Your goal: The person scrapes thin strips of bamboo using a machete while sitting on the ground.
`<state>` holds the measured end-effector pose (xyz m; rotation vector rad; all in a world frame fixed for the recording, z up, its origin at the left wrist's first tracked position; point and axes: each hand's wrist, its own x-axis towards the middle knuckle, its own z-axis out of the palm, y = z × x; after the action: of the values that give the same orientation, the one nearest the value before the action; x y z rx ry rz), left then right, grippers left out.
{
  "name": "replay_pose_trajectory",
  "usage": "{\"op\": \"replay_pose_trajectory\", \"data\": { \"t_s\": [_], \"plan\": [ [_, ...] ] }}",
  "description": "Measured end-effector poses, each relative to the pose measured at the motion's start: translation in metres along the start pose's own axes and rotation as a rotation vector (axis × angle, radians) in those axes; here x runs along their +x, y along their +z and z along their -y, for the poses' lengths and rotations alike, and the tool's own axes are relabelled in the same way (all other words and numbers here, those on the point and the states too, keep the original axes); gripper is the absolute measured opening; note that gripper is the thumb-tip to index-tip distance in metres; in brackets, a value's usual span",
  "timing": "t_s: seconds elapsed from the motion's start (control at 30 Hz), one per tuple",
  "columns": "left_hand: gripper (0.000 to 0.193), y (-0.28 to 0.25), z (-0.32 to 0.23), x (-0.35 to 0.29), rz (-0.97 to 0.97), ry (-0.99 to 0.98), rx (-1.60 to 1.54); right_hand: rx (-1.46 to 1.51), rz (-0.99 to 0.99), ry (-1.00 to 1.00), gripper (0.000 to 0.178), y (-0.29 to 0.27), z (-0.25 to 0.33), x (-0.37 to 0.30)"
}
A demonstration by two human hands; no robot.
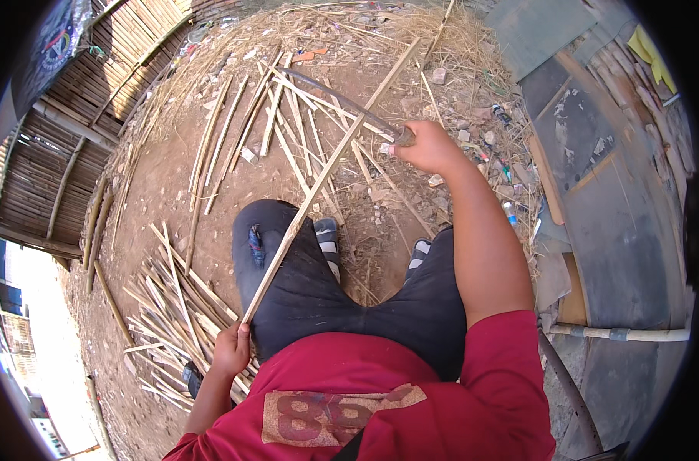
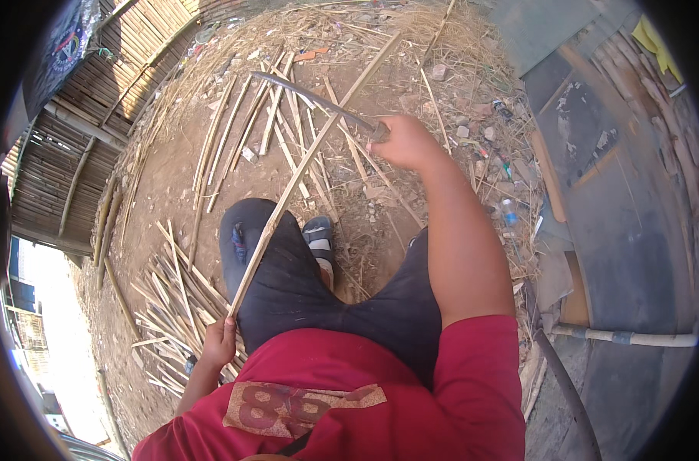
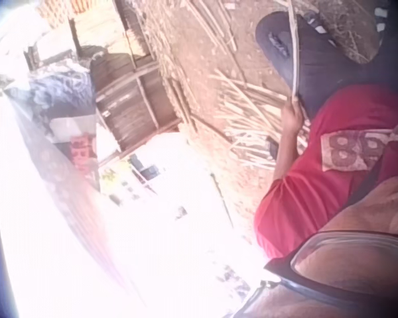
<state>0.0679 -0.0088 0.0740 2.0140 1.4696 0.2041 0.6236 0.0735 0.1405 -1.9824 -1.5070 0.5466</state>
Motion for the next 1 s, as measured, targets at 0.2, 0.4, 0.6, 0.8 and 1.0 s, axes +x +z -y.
{"op": "replay_pose_trajectory", "data": {
  "t_s": [0.2, 0.4, 0.6, 0.8, 1.0],
  "plan": [
    [0.051, -0.005, 0.004, 0.004, 0.101, -0.048, -0.169, -0.133, -0.062, -0.16, 0.042, -0.011, 0.039, -0.022],
    [0.056, 0.001, 0.022, 0.01, 0.174, -0.053, -0.342, -0.276, -0.03, -0.19, 0.041, -0.02, 0.045, -0.031],
    [0.055, 0.001, 0.027, 0.01, 0.196, 0.024, -0.434, -0.343, -0.066, -0.206, 0.042, -0.024, 0.054, -0.042],
    [0.055, 0.0, 0.022, 0.011, 0.21, 0.078, -0.446, -0.224, 0.022, -0.269, 0.04, -0.013, 0.053, -0.044],
    [0.059, -0.002, 0.032, 0.011, 0.252, 0.0, -0.494, -0.283, -0.006, -0.352, 0.04, -0.011, 0.041, -0.035]
  ]
}}
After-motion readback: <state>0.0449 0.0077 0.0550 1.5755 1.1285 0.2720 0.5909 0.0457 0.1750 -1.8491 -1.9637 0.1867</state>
